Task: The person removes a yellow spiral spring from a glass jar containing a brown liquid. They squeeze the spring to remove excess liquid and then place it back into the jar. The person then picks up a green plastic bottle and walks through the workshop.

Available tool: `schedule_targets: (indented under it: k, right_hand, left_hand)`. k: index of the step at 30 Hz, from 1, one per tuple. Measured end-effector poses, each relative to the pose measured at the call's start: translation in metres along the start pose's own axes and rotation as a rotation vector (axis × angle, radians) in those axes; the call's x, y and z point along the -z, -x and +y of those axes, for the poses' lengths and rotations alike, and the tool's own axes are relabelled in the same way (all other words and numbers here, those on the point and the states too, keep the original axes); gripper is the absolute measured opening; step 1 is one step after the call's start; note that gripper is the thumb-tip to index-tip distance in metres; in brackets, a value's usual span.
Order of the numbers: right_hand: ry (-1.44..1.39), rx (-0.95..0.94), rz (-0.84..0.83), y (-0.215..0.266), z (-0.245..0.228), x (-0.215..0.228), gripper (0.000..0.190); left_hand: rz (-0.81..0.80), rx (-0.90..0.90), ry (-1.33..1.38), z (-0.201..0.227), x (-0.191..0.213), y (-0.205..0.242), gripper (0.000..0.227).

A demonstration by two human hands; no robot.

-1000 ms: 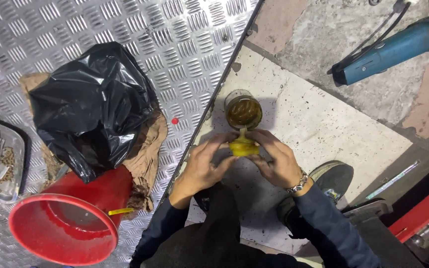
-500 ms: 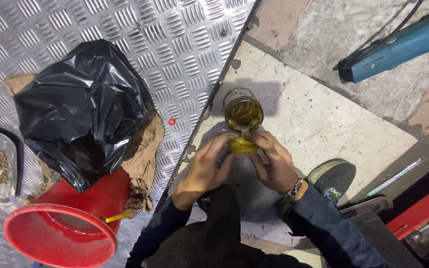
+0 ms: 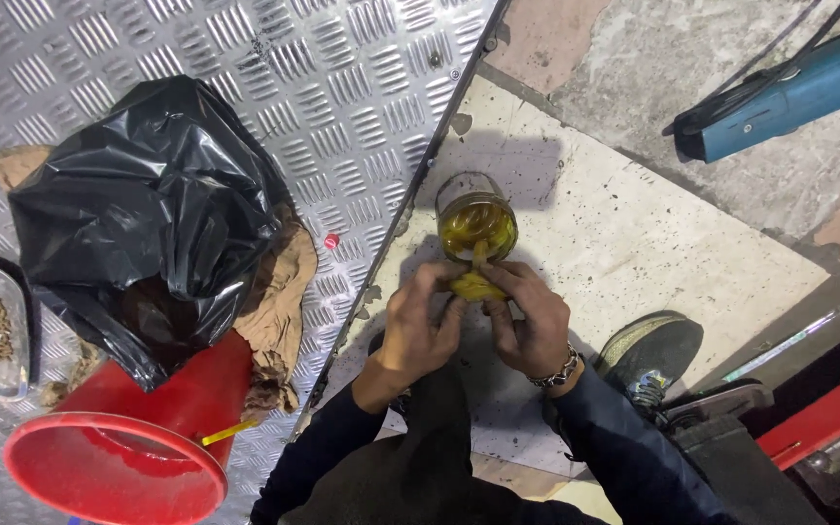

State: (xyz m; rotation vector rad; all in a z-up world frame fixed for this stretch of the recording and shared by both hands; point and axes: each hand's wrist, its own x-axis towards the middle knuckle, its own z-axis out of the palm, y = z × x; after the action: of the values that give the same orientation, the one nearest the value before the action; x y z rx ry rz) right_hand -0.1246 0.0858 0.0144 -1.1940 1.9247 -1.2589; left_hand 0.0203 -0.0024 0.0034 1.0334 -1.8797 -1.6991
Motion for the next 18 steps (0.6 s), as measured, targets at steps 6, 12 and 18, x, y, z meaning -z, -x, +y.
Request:
schedule_targets:
  k: [6, 12, 18]
  right_hand:
    - [-0.036, -0.027, 0.014, -0.008, -0.001, -0.005, 0.022]
    - [-0.087, -0.061, 0.024, -0.009, 0.002, -0.005, 0.019]
    - [-0.129, -0.081, 0.033, -0.004, 0.009, -0.006, 0.018]
  left_hand:
    - [0.019, 0.004, 0.003, -0.002, 0.001, -0.004, 0.027]
    - [0.032, 0.040, 0.028, -0.007, 0.002, -0.004, 0.025]
    - [0.060, 0.051, 0.034, -0.003, 0.003, -0.008, 0.024]
